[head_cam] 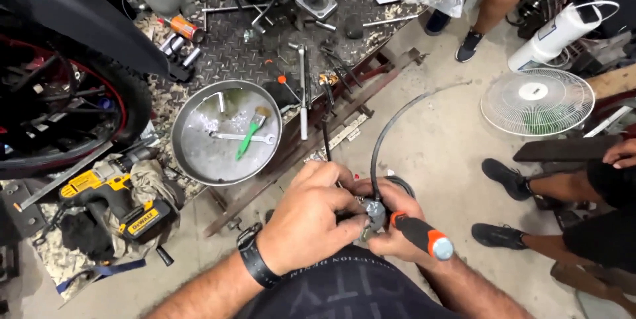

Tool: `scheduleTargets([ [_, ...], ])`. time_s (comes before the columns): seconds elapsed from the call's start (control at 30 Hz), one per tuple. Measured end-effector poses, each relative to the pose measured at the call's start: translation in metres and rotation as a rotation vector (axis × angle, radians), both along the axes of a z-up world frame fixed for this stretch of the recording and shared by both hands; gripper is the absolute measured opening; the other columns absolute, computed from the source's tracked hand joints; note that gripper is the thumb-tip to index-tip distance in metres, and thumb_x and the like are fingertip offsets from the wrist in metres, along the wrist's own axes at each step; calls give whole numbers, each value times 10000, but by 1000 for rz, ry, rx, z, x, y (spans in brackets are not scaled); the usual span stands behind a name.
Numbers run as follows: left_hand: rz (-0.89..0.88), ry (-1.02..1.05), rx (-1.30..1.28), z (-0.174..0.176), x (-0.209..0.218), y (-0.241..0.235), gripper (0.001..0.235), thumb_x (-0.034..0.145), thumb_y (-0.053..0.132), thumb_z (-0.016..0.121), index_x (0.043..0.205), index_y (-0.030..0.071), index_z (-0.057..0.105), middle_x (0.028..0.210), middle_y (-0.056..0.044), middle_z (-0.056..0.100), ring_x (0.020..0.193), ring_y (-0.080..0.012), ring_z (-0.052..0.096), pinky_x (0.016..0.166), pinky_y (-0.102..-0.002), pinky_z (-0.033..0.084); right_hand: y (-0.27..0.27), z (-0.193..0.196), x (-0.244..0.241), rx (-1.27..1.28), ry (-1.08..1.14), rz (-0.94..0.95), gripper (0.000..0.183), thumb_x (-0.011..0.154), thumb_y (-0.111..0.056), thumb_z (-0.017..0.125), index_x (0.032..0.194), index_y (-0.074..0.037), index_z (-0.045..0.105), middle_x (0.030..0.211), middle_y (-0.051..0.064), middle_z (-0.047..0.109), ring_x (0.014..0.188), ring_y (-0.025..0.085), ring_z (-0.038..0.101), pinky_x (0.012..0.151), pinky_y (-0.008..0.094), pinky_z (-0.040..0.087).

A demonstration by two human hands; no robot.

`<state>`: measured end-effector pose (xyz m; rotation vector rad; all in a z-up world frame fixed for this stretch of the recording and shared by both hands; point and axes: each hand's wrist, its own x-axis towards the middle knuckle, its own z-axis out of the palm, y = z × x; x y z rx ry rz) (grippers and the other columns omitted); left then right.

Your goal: Servicing and reassembling a motorcycle carburetor at a repair station.

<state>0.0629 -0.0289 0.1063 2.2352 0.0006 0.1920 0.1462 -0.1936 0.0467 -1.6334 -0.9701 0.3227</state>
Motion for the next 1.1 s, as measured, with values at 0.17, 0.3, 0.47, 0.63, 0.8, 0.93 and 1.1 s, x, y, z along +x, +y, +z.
scheduleTargets([
  [0.17,-26,-43,134,3,2,-4,197,715,320,642,720,125,670,788,0,525,793,-213,459,704,-339,402,2,8,-1,20,4,41,351,664,-146,609,998,-38,612,982,91,647,906,222,640,839,357,506],
  [0.3,-47,-215,-47,-28,8,-3,168,676,229,674,652,131,539,782,-42,488,844,-294,530,741,-400,432,-2,-28,6,247,141,91,466,572,-45,764,1005,76,644,978,230,654,959,335,652,778,447,529],
  [0.47,-112,-220,-212,-21,2,10,77,829,172,588,785,115,562,911,-64,545,946,-297,547,827,-400,431,1,-29,2,284,202,70,474,576,-12,735,1022,91,615,992,249,627,990,350,639,808,448,518],
  [0.63,-22,-241,-183,-31,-5,21,137,952,216,519,921,96,578,917,-77,595,963,-307,565,834,-412,421,0,-27,5,299,201,61,459,577,34,689,1021,115,608,978,267,628,1002,379,648,828,460,523],
  [0.8,-70,-149,-233,-27,-9,23,108,919,190,613,963,91,614,843,-83,648,874,-284,618,798,-408,476,0,-36,3,296,127,59,433,590,30,702,1010,105,625,969,263,643,955,390,663,793,467,531],
  [0.93,-113,-119,-162,-14,-10,24,66,914,132,602,941,72,614,822,-113,645,855,-321,616,790,-432,478,2,-28,-2,290,105,32,399,613,24,703,999,101,637,946,257,652,924,382,672,762,451,540],
  [1.1,-127,-73,114,-11,-15,22,116,921,81,516,943,31,619,826,-133,621,842,-315,604,749,-404,481,2,-25,-4,281,48,32,370,648,-12,706,998,90,645,959,242,664,932,387,672,785,443,536],
])
